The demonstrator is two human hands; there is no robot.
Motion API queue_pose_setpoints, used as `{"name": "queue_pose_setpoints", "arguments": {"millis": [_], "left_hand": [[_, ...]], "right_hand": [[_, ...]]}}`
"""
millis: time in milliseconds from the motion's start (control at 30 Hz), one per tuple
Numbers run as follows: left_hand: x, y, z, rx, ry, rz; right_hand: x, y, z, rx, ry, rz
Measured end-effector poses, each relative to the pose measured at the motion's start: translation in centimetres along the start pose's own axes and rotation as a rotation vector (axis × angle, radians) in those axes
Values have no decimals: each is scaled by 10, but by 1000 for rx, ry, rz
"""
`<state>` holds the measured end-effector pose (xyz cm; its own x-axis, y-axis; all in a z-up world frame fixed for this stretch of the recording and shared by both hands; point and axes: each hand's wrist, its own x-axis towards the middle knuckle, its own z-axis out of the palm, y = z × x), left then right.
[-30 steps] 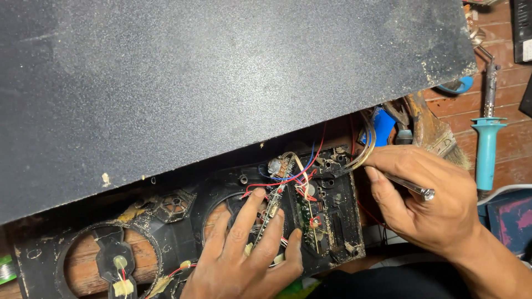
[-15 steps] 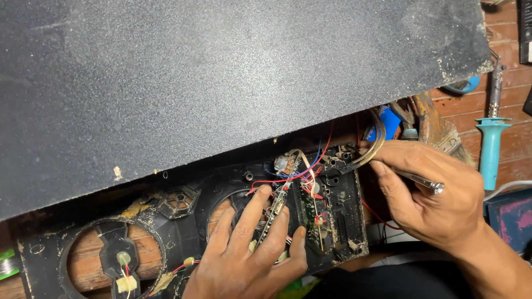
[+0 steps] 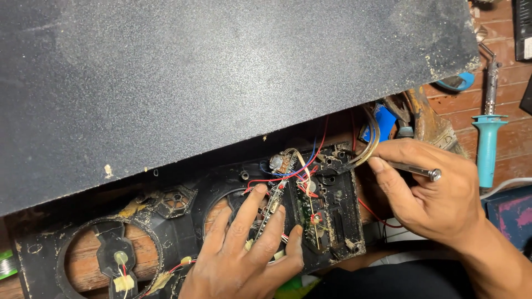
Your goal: Cleaning the internal circuit board and chassis of a speaker using a brush and a small probe tool
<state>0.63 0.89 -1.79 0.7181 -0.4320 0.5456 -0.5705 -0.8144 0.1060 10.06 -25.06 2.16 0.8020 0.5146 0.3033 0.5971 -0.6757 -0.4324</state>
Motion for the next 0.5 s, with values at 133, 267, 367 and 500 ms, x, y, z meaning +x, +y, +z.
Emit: {"name": "queue_pose_setpoints", "arguments": {"millis": [133, 267, 367, 500], "left_hand": [[-1, 1, -2, -24, -35, 15], [4, 4, -5, -64, -23, -3], [5, 5, -7, -60, -27, 4], [5, 8, -10, -70, -75, -7]], "right_hand": [[-5, 1, 1, -8, 48, 111], [-6, 4, 0, -1, -14, 127], [-5, 7, -2, -9, 34, 152], [-5, 7, -5, -15, 28, 120]]}}
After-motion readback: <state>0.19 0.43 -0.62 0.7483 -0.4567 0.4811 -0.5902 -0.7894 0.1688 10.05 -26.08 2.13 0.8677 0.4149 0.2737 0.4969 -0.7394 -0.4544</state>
